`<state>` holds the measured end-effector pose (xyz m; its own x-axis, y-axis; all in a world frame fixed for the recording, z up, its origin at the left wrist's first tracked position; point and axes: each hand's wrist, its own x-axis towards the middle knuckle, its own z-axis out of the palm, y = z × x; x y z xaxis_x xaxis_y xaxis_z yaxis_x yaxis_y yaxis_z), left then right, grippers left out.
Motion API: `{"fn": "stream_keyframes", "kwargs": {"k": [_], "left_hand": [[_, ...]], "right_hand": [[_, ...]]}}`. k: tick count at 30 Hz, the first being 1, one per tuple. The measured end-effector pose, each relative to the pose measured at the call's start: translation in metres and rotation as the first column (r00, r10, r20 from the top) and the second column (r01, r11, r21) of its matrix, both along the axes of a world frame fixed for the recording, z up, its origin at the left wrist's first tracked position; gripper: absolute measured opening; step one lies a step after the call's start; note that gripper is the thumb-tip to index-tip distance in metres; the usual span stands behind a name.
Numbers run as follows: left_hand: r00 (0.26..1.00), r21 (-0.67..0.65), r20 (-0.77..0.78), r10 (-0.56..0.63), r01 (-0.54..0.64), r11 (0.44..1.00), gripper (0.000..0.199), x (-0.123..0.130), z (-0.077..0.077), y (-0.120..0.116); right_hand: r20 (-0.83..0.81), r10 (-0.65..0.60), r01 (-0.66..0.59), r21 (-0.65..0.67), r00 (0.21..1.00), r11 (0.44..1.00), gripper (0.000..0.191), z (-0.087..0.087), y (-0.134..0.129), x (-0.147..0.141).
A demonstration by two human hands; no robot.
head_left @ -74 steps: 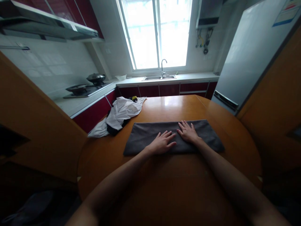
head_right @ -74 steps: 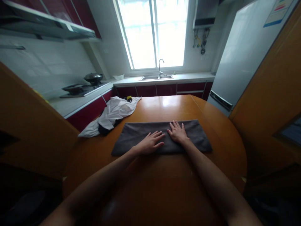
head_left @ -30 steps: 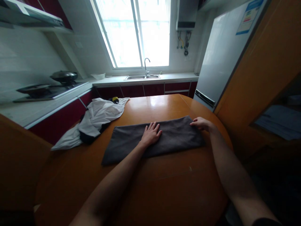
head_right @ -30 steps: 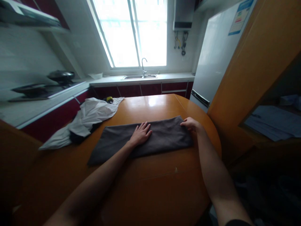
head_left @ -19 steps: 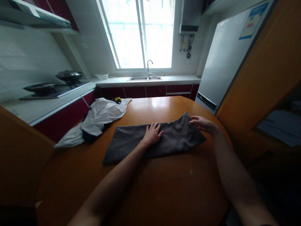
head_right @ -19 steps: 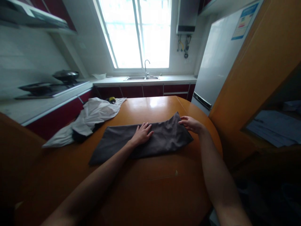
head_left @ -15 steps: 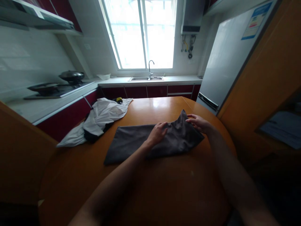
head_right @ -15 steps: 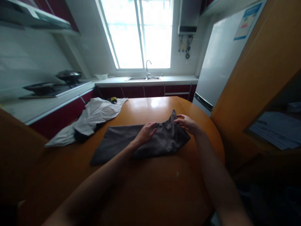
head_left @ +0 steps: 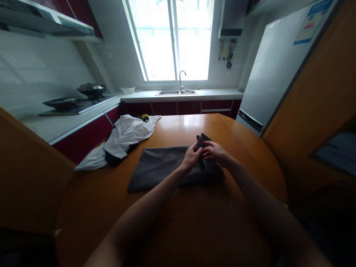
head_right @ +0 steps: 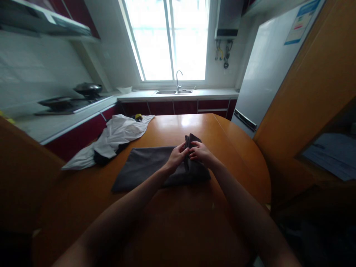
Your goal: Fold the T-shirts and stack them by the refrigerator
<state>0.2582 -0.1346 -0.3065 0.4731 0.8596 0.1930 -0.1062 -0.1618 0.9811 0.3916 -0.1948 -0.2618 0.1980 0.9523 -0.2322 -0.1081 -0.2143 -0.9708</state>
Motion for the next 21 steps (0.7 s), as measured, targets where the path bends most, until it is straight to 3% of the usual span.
{"fn": "stream_keyframes", "kwargs": {"k": [3,8,12,15,18,21], "left_hand": [[0.999,0.083,-0.029,0.022,-0.019,0.996,0.034,0.000,-0.007,0.006],[0.995,0.116,-0.095,0.034,-0.023,0.993,0.039,-0.005,-0.015,0.012],[0.990,0.048,-0.122,0.065,-0.060,0.997,0.072,-0.007,-0.012,0.012],[0.990,0.111,-0.123,0.066,-0.052,0.992,0.083,-0.009,0.003,0.010],[0.977,0.259,-0.178,0.121,-0.072,0.963,0.066,-0.017,0.029,0.008],[0.946,0.292,-0.255,0.201,-0.123,0.949,0.051,-0.036,0.060,0.010]], "right_hand": [[-0.030,0.004,-0.003,0.019,1.000,1.000,0.022,-0.004,0.000,-0.002],[-0.051,0.011,-0.012,-0.009,0.999,1.000,0.024,-0.007,0.003,0.000],[0.077,-0.122,0.113,0.114,0.989,0.987,0.022,-0.007,0.005,0.008],[0.166,-0.256,0.196,0.311,0.952,0.930,0.021,-0.004,0.005,0.016],[0.230,-0.366,0.207,0.513,0.902,0.833,0.025,0.003,0.001,0.019],[0.308,-0.411,0.118,0.660,0.858,0.742,0.032,0.013,-0.010,0.005]]}}
